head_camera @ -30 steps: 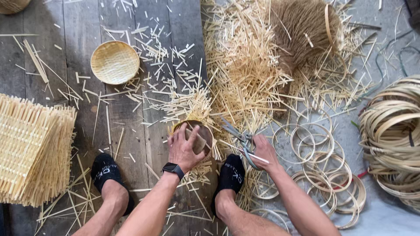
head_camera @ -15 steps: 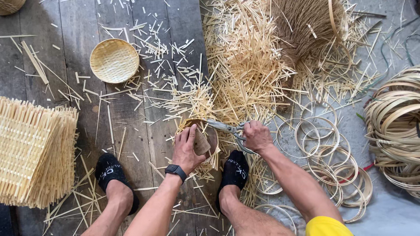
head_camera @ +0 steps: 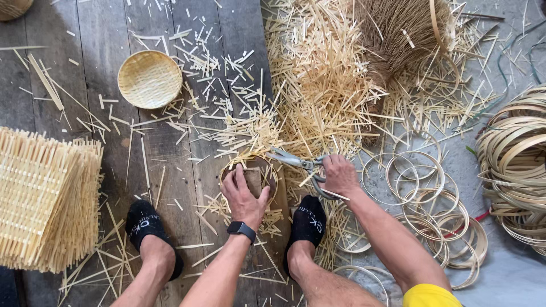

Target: The person assembles small woven bamboo bowls by placing a circular bamboo frame over a flat woven mat, trimming excess mat material with shears, and stacking the finished bowls. The process is repeated multiple times.

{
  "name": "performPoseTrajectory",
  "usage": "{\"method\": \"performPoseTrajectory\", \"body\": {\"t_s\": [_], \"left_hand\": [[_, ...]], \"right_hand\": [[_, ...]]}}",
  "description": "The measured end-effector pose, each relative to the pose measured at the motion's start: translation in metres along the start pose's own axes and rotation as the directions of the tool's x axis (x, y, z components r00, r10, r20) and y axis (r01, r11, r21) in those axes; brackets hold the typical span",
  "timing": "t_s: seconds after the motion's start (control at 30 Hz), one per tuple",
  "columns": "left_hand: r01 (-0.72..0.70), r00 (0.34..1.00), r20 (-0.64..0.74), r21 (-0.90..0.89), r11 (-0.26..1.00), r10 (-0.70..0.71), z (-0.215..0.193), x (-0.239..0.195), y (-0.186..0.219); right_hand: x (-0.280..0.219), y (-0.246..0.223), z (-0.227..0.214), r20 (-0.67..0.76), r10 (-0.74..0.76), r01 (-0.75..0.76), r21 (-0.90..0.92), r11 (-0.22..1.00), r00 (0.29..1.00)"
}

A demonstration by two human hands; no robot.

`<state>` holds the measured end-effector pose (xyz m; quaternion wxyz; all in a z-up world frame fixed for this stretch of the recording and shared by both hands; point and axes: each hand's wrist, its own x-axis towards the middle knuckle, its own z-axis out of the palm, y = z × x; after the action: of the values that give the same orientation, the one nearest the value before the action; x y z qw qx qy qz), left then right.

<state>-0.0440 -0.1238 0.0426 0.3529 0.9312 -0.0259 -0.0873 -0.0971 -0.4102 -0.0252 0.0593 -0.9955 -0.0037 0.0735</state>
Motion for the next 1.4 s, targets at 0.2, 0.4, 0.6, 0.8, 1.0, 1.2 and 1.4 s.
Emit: {"method": "performPoseTrajectory", "body": {"t_s": [0.2,0.4,0.6,0.8,1.0,1.2,1.4], "left_hand": [[-0.213,0.972,0.126,0.100,0.972,0.200,-0.001,0.000,-0.017],[-0.116,0.983,0.143,0.012,0.993,0.113,-0.005,0.003,-0.020],[-0.296,0.926,0.229,-0.048,0.954,0.299,-0.009,0.006,-0.019],[-0.368,0.858,0.374,-0.029,0.930,0.351,-0.024,0.016,-0.016],[-0.451,0.771,0.501,-0.007,0.893,0.393,-0.026,0.023,-0.014],[-0.209,0.972,0.101,-0.039,0.977,0.212,-0.017,0.003,-0.010],[-0.189,0.959,0.212,-0.023,0.982,0.189,-0.011,-0.001,-0.010]], "right_hand": [[0.014,-0.041,0.007,0.131,0.024,-0.015,-0.066,0.998,0.991],[0.009,-0.024,0.006,0.150,-0.008,0.010,-0.009,1.000,0.989],[0.021,-0.042,0.007,0.055,-0.034,0.038,-0.074,0.997,0.998],[0.018,-0.023,-0.010,0.186,-0.035,0.038,-0.010,0.999,0.982],[0.023,-0.038,0.010,0.077,-0.063,0.069,-0.079,0.994,0.995],[0.016,-0.009,0.013,0.264,0.011,-0.005,-0.026,1.000,0.964],[0.021,-0.030,0.031,-0.110,-0.105,0.082,-0.199,0.977,0.988]]}}
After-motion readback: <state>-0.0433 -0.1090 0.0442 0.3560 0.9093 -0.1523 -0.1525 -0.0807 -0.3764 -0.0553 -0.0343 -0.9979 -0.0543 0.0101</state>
